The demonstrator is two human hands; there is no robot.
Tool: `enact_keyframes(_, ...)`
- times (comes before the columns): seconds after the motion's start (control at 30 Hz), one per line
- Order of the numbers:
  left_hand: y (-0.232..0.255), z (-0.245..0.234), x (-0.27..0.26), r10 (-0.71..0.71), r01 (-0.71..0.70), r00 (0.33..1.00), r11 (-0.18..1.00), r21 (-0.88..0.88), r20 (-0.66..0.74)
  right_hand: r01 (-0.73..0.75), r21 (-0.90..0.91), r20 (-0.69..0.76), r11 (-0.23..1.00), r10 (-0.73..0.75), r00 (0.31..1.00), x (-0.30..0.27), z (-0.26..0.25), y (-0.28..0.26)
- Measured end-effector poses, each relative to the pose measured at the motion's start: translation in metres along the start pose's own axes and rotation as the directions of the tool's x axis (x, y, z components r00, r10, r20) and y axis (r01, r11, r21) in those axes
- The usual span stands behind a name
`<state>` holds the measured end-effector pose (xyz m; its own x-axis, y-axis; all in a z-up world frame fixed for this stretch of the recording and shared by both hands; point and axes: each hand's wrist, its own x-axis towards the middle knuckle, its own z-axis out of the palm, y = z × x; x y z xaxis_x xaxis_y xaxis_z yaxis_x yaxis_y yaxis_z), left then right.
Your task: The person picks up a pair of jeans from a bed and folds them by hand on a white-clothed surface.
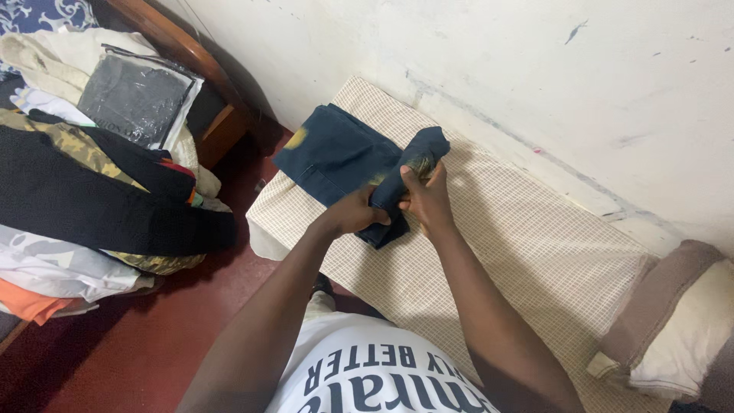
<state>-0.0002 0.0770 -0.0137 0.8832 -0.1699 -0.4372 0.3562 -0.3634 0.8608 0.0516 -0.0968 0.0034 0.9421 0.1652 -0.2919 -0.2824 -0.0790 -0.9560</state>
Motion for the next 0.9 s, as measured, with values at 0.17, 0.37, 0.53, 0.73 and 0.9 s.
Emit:
enact_keyframes(0.17,-0.001,-0.013,-0.014,0.005,-0.005,0.996,1.000,0.005,-0.086,0.070,-0.153,0.000,0.986,-0.071,0.997,0.014,0.009,0.008)
enact_keyframes(0.37,-0.013,-0.029,-0.022,-0.008,0.017,0.967,0.999,0.032,-0.255,0.033,-0.317,-0.034,0.948,-0.047,0.998,0.018,0.031,0.005)
enact_keyframes(0.53,-0.012,-0.034,-0.034,-0.087,0.095,0.947,0.995,0.009,-0.309,0.122,-0.287,0.001,0.950,-0.127,0.992,0.026,0.040,0.007)
enact_keyframes(0.73,-0.019,-0.030,-0.029,-0.003,0.051,0.939,0.990,0.132,-0.343,0.233,-0.387,-0.143,0.892,-0.308,0.941,0.055,0.018,0.011)
enact_keyframes(0.9,-0.007,-0.032,-0.022,-0.107,0.171,0.955,0.961,0.219,-0.275,0.342,-0.330,-0.188,0.879,-0.417,0.889,0.081,-0.003,-0.006)
